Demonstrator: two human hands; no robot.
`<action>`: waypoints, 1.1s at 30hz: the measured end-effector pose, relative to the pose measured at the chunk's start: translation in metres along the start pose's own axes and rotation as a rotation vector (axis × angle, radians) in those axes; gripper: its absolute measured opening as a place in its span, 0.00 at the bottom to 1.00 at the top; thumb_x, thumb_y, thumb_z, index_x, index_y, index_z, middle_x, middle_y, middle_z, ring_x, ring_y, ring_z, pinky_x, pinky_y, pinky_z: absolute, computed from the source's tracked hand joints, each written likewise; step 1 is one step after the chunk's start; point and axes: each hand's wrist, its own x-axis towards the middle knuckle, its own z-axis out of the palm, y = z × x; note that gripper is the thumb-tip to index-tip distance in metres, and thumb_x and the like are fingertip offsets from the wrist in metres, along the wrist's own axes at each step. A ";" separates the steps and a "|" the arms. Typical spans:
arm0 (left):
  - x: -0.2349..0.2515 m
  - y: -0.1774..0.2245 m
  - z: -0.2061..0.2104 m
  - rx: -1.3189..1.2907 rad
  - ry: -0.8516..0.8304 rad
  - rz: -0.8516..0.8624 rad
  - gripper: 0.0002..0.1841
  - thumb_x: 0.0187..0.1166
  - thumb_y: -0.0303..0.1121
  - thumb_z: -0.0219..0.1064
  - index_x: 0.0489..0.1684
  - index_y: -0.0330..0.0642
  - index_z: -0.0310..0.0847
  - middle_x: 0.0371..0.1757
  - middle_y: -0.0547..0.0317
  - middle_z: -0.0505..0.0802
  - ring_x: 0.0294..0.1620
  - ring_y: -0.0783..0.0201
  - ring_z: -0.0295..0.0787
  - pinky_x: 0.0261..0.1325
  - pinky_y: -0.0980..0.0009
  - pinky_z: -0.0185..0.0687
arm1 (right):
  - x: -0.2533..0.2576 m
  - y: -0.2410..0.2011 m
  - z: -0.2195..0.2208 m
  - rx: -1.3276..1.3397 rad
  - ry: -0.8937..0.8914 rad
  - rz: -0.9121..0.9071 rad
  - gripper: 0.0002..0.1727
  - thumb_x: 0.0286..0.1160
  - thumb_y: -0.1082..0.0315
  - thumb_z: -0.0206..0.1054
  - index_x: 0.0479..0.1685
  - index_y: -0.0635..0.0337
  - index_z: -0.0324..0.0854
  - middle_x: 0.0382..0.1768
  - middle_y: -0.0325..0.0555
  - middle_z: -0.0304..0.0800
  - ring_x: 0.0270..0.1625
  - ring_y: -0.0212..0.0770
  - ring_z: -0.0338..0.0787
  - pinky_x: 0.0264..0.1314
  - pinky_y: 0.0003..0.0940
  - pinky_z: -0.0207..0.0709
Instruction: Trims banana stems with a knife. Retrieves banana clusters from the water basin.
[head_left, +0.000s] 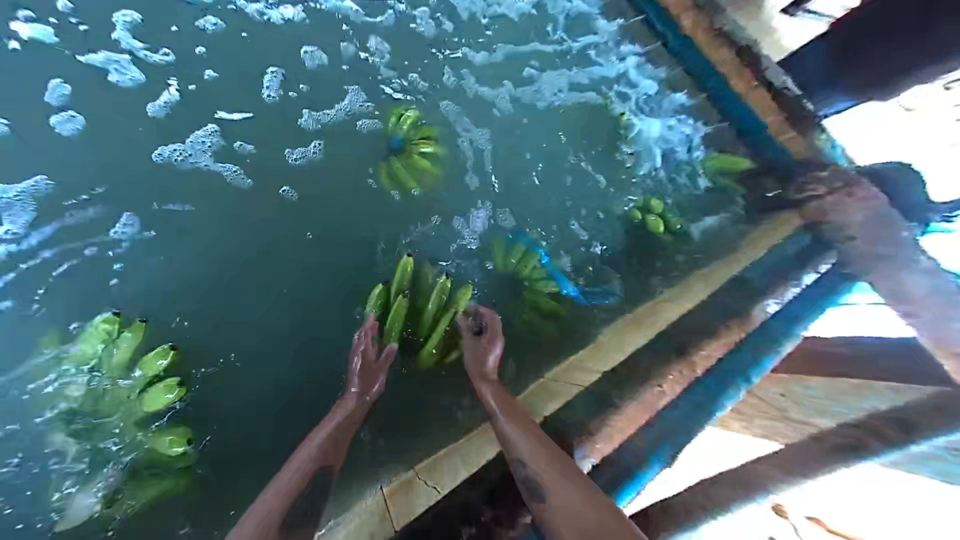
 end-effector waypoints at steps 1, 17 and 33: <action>0.008 -0.003 0.007 0.059 -0.020 -0.081 0.42 0.79 0.38 0.73 0.91 0.33 0.53 0.82 0.34 0.73 0.83 0.45 0.72 0.82 0.54 0.71 | 0.003 0.014 -0.004 0.012 0.051 0.177 0.27 0.81 0.59 0.70 0.71 0.70 0.77 0.65 0.63 0.86 0.64 0.50 0.87 0.70 0.44 0.81; -0.052 -0.010 0.013 0.204 -0.181 -0.132 0.31 0.82 0.40 0.69 0.80 0.32 0.70 0.79 0.38 0.79 0.81 0.48 0.75 0.85 0.54 0.67 | 0.009 0.019 0.059 -0.001 -0.350 0.352 0.24 0.93 0.58 0.55 0.73 0.67 0.79 0.69 0.65 0.85 0.74 0.55 0.83 0.81 0.52 0.71; -0.083 -0.111 -0.054 0.343 -0.107 -0.763 0.27 0.93 0.34 0.52 0.87 0.27 0.57 0.87 0.31 0.66 0.91 0.41 0.58 0.91 0.50 0.51 | -0.041 0.055 0.068 0.415 -0.366 0.890 0.29 0.96 0.46 0.38 0.59 0.62 0.77 0.37 0.48 0.83 0.34 0.40 0.83 0.38 0.40 0.80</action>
